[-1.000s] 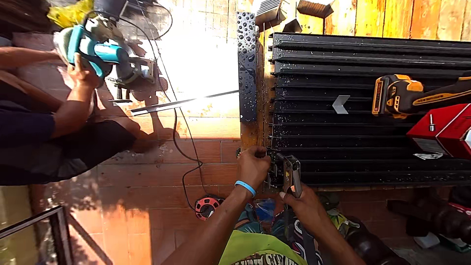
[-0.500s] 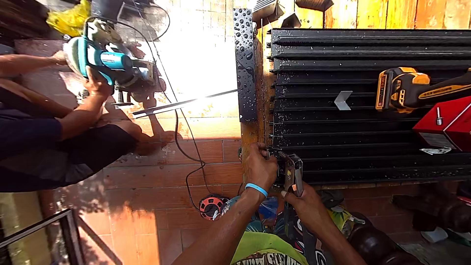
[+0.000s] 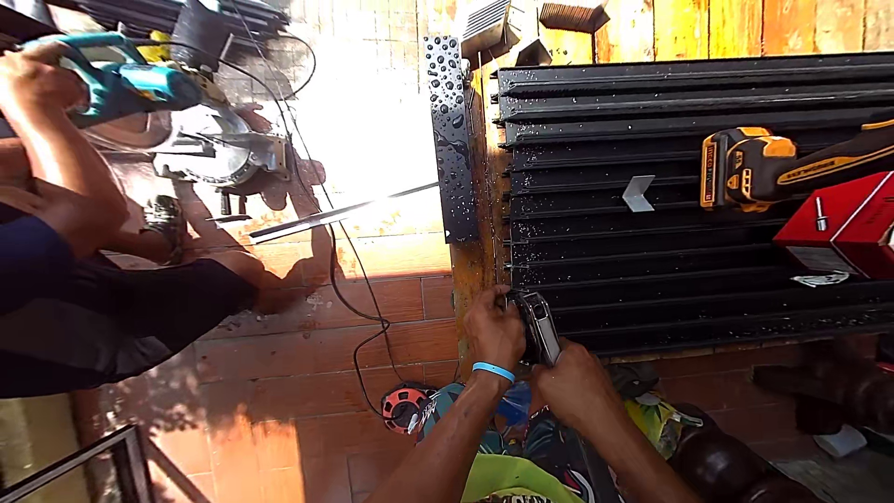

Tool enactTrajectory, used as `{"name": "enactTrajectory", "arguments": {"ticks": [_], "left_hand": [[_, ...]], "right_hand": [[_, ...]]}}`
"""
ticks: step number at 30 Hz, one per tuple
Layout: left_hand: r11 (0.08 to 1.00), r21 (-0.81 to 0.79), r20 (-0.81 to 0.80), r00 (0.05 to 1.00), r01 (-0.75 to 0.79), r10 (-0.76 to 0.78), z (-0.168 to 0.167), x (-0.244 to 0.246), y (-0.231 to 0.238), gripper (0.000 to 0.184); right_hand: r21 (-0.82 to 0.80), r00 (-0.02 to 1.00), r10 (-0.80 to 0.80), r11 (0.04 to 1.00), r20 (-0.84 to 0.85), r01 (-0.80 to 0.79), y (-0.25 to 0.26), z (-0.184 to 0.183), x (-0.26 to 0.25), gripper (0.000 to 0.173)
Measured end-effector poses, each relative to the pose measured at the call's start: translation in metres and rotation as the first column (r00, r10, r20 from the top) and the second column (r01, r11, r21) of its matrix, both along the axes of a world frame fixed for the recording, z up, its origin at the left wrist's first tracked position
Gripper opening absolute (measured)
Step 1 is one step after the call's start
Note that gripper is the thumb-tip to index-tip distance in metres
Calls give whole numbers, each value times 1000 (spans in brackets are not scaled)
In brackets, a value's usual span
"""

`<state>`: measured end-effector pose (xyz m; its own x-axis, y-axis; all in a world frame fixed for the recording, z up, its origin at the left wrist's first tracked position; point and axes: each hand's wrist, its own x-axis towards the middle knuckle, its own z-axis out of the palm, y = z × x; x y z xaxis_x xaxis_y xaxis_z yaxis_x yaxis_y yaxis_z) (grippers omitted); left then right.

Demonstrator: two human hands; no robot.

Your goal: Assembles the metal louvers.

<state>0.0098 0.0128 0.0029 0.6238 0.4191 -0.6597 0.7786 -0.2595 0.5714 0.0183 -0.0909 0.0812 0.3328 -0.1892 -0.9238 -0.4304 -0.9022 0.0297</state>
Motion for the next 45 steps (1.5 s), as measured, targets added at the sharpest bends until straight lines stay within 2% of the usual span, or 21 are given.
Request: {"name": "enactTrajectory", "arguments": {"ticks": [6,9,13,17,20,22,23,26,28,33,35,37,39,42,45], "left_hand": [[994,-58,31,995,-96,98,-3,-3,-1,25],[986,-88,50,988,-139,144,-4,-6,-1,29],[977,-118,57,981,-175,183,-4,-5,-1,30],[983,-98,52,986,-155,161,-5,-3,-1,35],[990,-65,44,991,-127,130,-2,1,-1,34],[992,-53,47,992,-111,114,-1,-1,-1,32],[992,-55,56,991,-115,118,-1,0,-1,32],[988,-71,57,989,-136,140,-3,0,0,35],[985,-85,59,986,-151,156,-4,-1,0,36],[978,-88,100,975,-188,196,-4,-4,-1,35],[972,-104,119,967,-212,224,-5,-4,-1,35],[966,-118,140,959,-232,247,-6,-6,-2,37],[962,-125,158,952,-242,260,-8,-7,-2,38],[961,-131,167,950,-243,263,-9,-8,-2,38],[957,-138,174,945,-254,276,-9,-8,-3,35]], "right_hand": [[-52,993,111,992,-30,-112,-1,4,8,35],[-90,989,148,985,-4,-148,-2,-2,3,40],[-129,985,153,981,76,-142,-3,-17,-2,37],[-56,989,121,992,84,-117,-9,-15,-1,34],[42,969,246,969,-32,-245,-7,10,9,52],[81,956,281,958,-83,-274,-2,29,15,44],[104,959,265,961,-102,-255,-1,37,21,39],[171,978,98,983,-182,-66,-6,46,32,26],[164,980,24,986,-197,8,-7,44,34,29],[107,993,32,994,-109,-20,-5,29,25,47],[127,994,60,991,-93,-48,-8,22,19,57],[146,997,22,989,-73,-11,-12,15,12,65],[147,998,-24,989,-56,32,-15,9,9,63],[134,998,1,991,-59,7,-18,1,7,53],[139,997,31,990,-70,-21,-18,-1,7,56]]}}
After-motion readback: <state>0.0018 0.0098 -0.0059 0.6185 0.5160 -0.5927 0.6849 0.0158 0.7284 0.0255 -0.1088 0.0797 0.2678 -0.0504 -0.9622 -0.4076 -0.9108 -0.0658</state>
